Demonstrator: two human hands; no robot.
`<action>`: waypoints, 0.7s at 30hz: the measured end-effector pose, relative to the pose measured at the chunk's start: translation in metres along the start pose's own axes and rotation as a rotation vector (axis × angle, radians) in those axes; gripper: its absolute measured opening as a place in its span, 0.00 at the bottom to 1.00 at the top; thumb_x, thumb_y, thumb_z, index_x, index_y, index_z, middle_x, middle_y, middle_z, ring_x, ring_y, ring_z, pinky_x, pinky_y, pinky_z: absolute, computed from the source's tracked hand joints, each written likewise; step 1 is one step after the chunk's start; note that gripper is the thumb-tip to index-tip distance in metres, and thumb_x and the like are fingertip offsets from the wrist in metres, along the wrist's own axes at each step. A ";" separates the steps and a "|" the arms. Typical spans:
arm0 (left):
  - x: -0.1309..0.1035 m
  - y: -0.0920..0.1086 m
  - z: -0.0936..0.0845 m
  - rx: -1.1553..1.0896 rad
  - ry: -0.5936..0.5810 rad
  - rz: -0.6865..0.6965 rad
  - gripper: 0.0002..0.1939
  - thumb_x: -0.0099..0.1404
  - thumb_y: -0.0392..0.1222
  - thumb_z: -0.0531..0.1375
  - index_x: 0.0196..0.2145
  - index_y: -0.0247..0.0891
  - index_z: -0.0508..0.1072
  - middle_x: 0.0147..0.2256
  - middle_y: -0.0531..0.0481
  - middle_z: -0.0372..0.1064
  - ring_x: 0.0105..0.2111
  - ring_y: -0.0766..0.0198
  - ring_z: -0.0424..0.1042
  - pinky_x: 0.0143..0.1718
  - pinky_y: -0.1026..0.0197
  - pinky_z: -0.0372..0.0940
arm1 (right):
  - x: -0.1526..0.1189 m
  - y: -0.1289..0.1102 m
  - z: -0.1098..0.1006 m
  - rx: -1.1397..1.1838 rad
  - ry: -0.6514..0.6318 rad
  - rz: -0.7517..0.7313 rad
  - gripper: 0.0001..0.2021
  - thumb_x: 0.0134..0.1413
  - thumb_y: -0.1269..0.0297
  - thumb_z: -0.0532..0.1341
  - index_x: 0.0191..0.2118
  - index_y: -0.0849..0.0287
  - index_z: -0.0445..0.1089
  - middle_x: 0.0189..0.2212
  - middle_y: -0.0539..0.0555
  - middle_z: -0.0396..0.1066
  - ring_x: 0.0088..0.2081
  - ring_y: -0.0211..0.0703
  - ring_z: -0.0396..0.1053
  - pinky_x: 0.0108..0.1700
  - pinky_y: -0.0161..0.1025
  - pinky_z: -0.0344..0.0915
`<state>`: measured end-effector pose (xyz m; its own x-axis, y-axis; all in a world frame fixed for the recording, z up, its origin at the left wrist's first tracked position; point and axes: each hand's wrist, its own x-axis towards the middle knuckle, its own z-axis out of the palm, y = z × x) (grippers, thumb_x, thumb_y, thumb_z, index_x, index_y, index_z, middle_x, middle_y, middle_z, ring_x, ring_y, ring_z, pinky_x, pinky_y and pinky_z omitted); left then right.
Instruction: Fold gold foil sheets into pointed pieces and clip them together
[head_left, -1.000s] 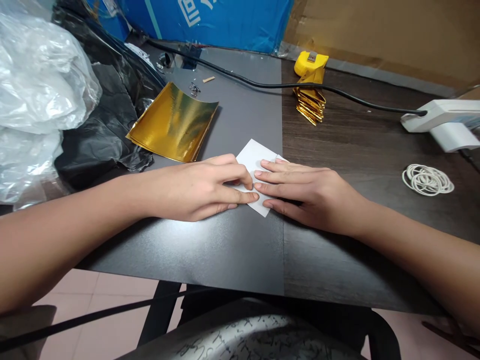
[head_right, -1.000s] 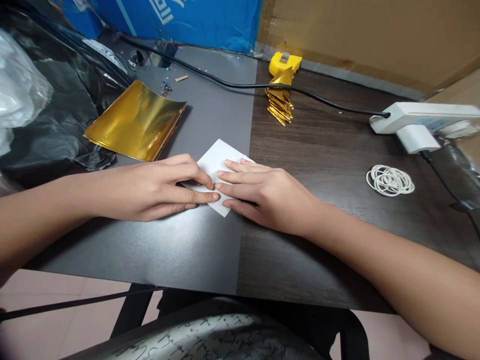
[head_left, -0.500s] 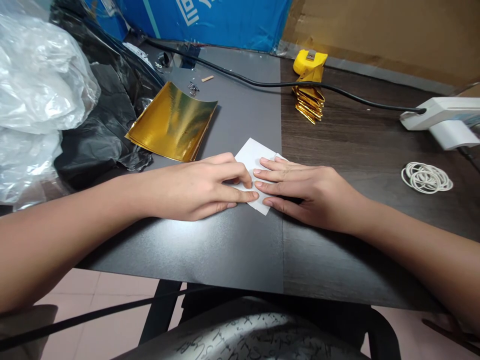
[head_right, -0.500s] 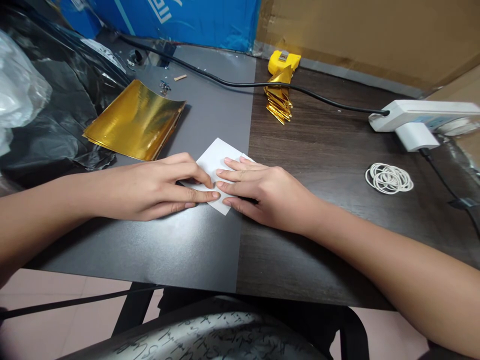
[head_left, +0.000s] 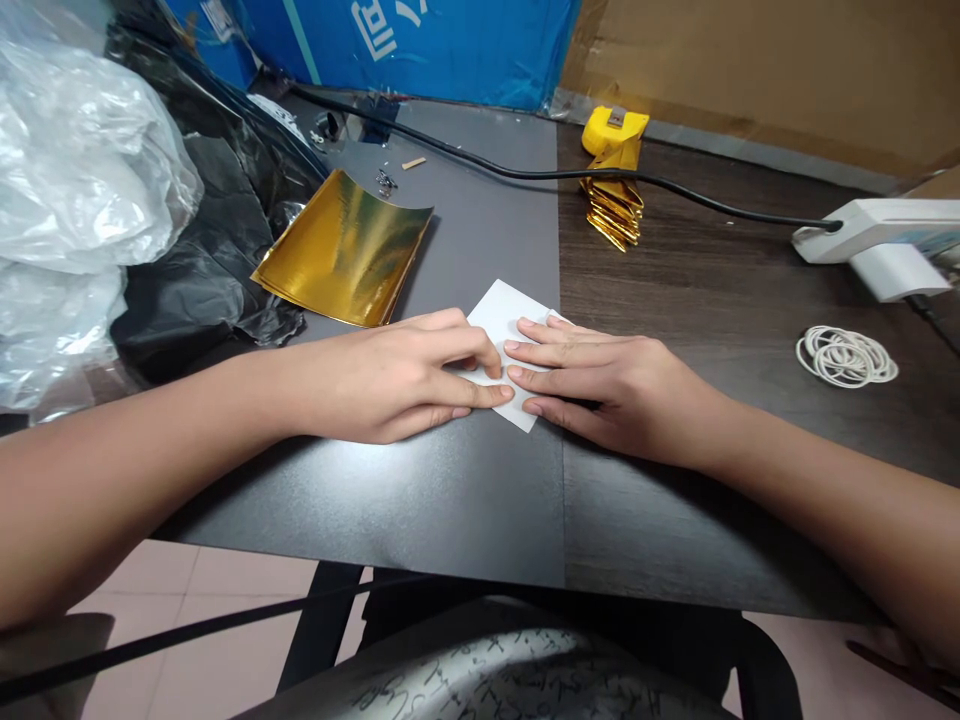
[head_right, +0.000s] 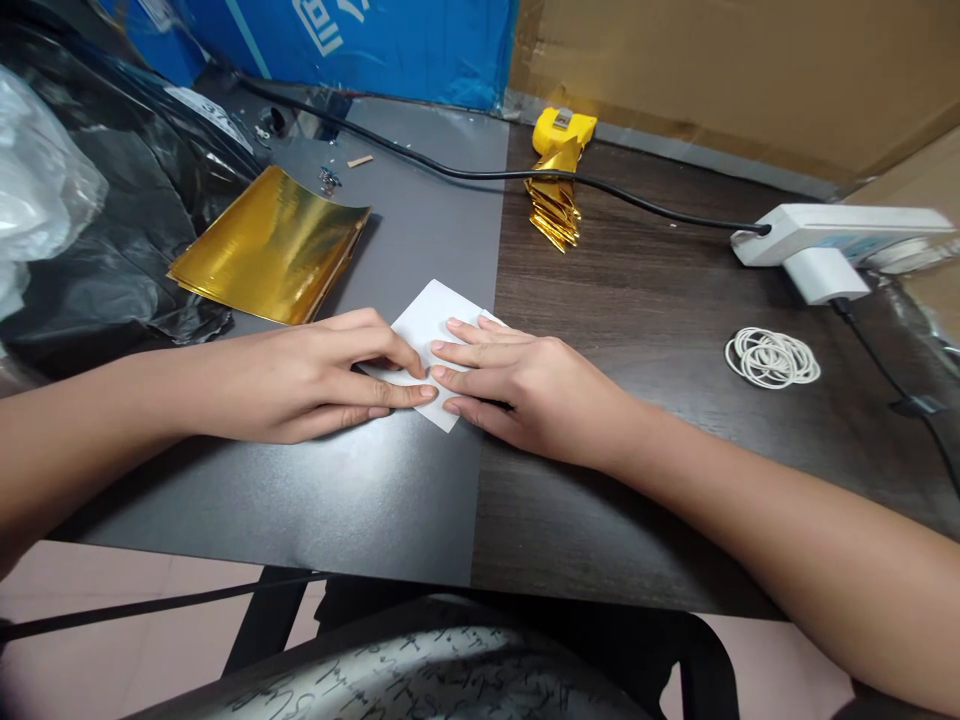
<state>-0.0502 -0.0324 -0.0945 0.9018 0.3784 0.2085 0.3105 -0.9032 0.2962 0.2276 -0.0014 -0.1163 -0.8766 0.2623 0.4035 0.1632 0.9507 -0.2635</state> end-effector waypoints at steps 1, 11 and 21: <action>0.000 0.000 0.000 0.017 -0.005 -0.004 0.18 0.75 0.36 0.53 0.58 0.35 0.75 0.51 0.38 0.68 0.47 0.56 0.64 0.51 0.55 0.63 | 0.000 0.000 0.000 -0.004 -0.002 0.000 0.13 0.67 0.68 0.61 0.53 0.68 0.76 0.55 0.61 0.74 0.63 0.57 0.66 0.68 0.55 0.62; 0.000 0.005 -0.006 -0.027 -0.039 -0.042 0.17 0.76 0.38 0.52 0.54 0.37 0.77 0.52 0.39 0.68 0.50 0.55 0.64 0.53 0.54 0.62 | 0.001 0.002 -0.003 0.006 -0.001 -0.022 0.14 0.67 0.68 0.61 0.53 0.69 0.76 0.55 0.62 0.74 0.61 0.57 0.68 0.67 0.56 0.64; 0.002 0.011 -0.002 -0.001 -0.014 -0.094 0.14 0.75 0.38 0.53 0.50 0.37 0.77 0.56 0.42 0.70 0.50 0.54 0.64 0.50 0.51 0.62 | 0.000 -0.002 -0.005 -0.053 -0.041 0.036 0.16 0.69 0.64 0.59 0.56 0.67 0.74 0.59 0.63 0.70 0.62 0.50 0.68 0.68 0.49 0.64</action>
<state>-0.0455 -0.0410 -0.0894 0.8728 0.4588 0.1662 0.3939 -0.8635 0.3151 0.2296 -0.0024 -0.1110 -0.8873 0.2907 0.3581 0.2177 0.9484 -0.2304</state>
